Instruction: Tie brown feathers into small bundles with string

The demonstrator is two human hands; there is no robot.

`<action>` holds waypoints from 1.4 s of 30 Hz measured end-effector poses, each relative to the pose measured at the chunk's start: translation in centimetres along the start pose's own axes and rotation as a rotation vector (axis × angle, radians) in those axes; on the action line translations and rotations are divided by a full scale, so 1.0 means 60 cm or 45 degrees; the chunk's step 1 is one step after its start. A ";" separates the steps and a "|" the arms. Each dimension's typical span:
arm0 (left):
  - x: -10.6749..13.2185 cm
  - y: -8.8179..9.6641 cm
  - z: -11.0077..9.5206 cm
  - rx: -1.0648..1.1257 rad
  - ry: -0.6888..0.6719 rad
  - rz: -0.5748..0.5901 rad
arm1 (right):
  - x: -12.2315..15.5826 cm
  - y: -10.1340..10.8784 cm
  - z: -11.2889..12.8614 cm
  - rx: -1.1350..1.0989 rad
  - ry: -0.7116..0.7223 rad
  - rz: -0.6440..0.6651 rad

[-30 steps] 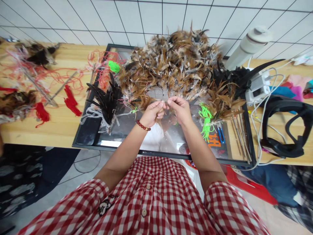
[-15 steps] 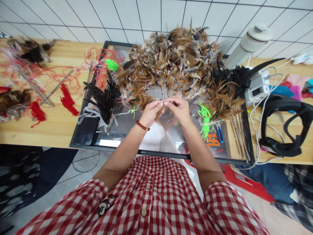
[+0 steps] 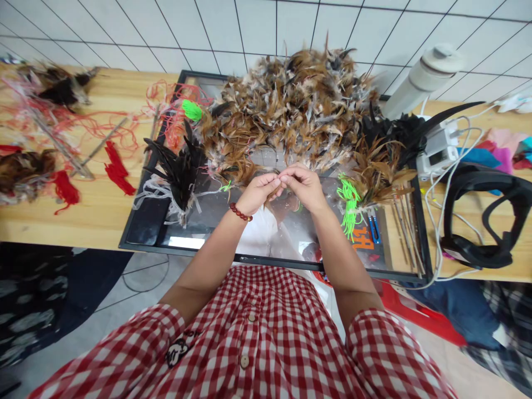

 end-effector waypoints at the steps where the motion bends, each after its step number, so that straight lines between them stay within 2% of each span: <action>1: 0.000 -0.001 0.001 0.002 0.001 -0.003 | 0.000 0.000 0.003 0.025 0.020 -0.008; 5: -0.006 0.009 0.004 -0.082 -0.043 -0.107 | -0.001 -0.002 -0.007 0.078 -0.001 -0.005; 7: -0.009 0.029 -0.006 -0.101 -0.118 -0.256 | -0.006 0.007 -0.017 0.169 -0.025 -0.076; 9: -0.008 0.060 -0.020 -0.037 -0.173 -0.471 | -0.015 0.013 -0.019 0.379 0.005 -0.131; 12: -0.001 0.103 -0.026 0.110 -0.145 -0.765 | -0.027 -0.018 -0.016 0.778 0.108 -0.001; 14: 0.001 0.114 -0.025 0.167 -0.108 -0.844 | -0.034 -0.045 -0.019 0.959 0.146 0.095; 16: 0.001 0.115 -0.024 0.192 -0.093 -0.863 | -0.039 -0.068 -0.023 1.040 0.188 0.141; 19: 0.000 0.116 -0.016 0.224 -0.066 -0.884 | -0.040 -0.086 -0.025 0.947 0.201 0.164; 24: -0.002 0.115 -0.002 0.265 -0.059 -0.896 | -0.018 -0.044 0.014 0.525 0.119 -0.205; 26: -0.005 0.111 0.001 0.284 -0.088 -0.874 | -0.003 -0.043 0.020 0.369 0.042 -0.241; 30: -0.008 0.102 0.003 0.344 -0.157 -0.852 | 0.014 -0.055 -0.002 0.133 -0.169 -0.256; 36: -0.009 0.087 0.000 0.310 -0.186 -0.788 | 0.016 -0.061 -0.025 -0.053 -0.310 -0.300; 42: -0.012 0.079 0.001 0.293 -0.190 -0.692 | 0.018 -0.065 -0.047 -0.228 -0.528 -0.307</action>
Point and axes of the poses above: each hand's wrist, its own x-axis away from the middle knuckle, its own y-axis out of the back of the hand, z = x × y, the point moved 10 cm from there along -x, towards the middle knuckle, and after that the axes turned 11 degrees about -z, right-handed, at the moved point
